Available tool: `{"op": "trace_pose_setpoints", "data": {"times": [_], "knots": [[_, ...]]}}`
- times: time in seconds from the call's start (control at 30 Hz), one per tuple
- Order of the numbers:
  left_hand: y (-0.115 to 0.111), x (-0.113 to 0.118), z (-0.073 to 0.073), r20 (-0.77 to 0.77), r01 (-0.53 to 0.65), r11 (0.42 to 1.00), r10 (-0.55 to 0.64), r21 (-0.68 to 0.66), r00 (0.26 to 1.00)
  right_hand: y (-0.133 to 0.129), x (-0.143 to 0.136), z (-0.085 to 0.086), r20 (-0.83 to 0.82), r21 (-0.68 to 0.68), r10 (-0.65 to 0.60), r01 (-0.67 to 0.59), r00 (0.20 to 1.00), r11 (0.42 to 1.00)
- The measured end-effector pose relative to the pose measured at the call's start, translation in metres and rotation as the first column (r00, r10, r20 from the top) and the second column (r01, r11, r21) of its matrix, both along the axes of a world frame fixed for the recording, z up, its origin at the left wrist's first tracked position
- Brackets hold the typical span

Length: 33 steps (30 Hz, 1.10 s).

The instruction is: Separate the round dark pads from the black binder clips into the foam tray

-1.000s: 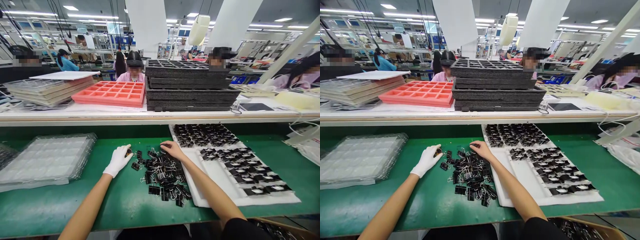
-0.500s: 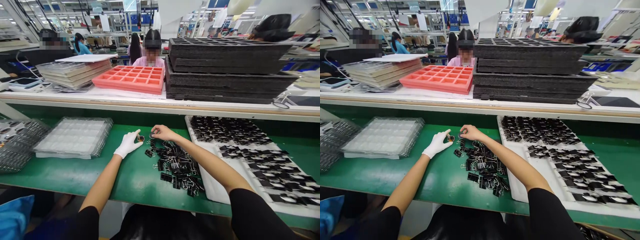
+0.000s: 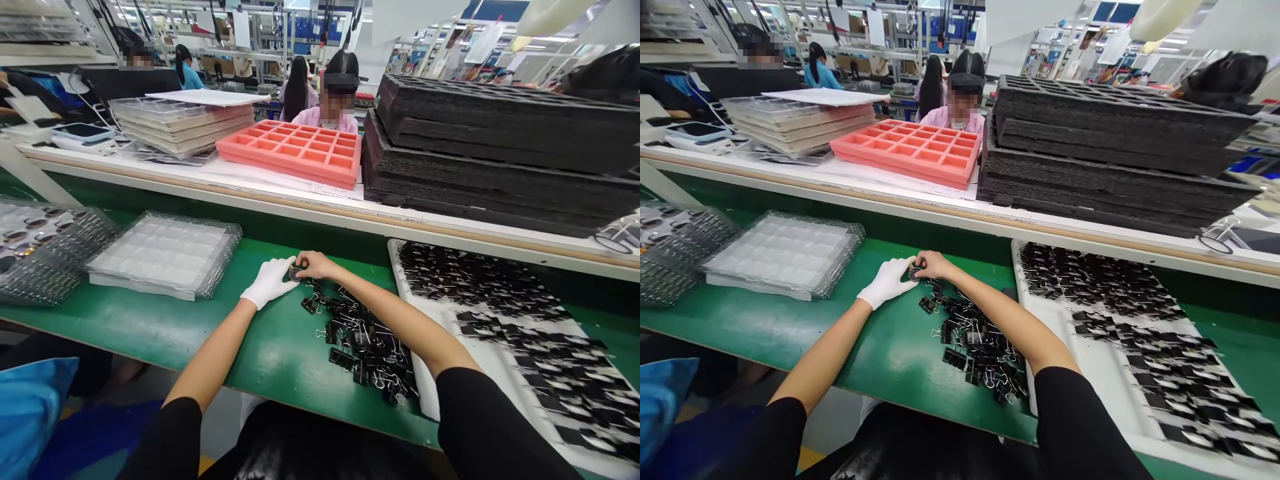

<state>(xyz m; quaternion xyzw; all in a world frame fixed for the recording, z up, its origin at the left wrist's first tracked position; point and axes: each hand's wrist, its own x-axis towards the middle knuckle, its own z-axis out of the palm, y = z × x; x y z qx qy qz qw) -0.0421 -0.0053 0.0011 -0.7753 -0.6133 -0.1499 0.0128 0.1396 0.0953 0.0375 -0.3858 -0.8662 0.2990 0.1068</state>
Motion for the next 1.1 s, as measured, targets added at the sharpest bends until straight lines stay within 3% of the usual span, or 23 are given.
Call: {"op": "trace_pose_setpoints", "data": {"times": [0.17,0.4,0.73,0.9,1.1], "knots": [[-0.001,0.000,0.002,0.001,-0.007,1.000,0.007,-0.002,1.000,0.004,0.002,-0.004,0.029,0.043,-0.035,0.033,0.999,0.999],[-0.001,-0.006,0.005,-0.007,0.057,0.996,-0.057,-0.064,0.998,0.002,0.016,0.002,0.013,-0.067,0.129,-0.128,0.992,0.990],[-0.003,-0.001,0.002,0.088,0.011,0.999,-0.015,0.043,0.996,-0.003,0.018,0.006,-0.014,-0.145,0.149,-0.149,0.989,0.978],[-0.004,-0.001,0.003,0.081,0.057,0.996,-0.062,0.064,0.995,-0.003,0.042,0.018,-0.029,-0.055,0.131,-0.132,0.991,0.990],[-0.003,0.003,0.006,0.112,0.016,0.999,-0.021,0.046,0.994,-0.007,0.079,0.028,-0.074,-0.026,0.347,-0.350,0.935,0.936]]}}
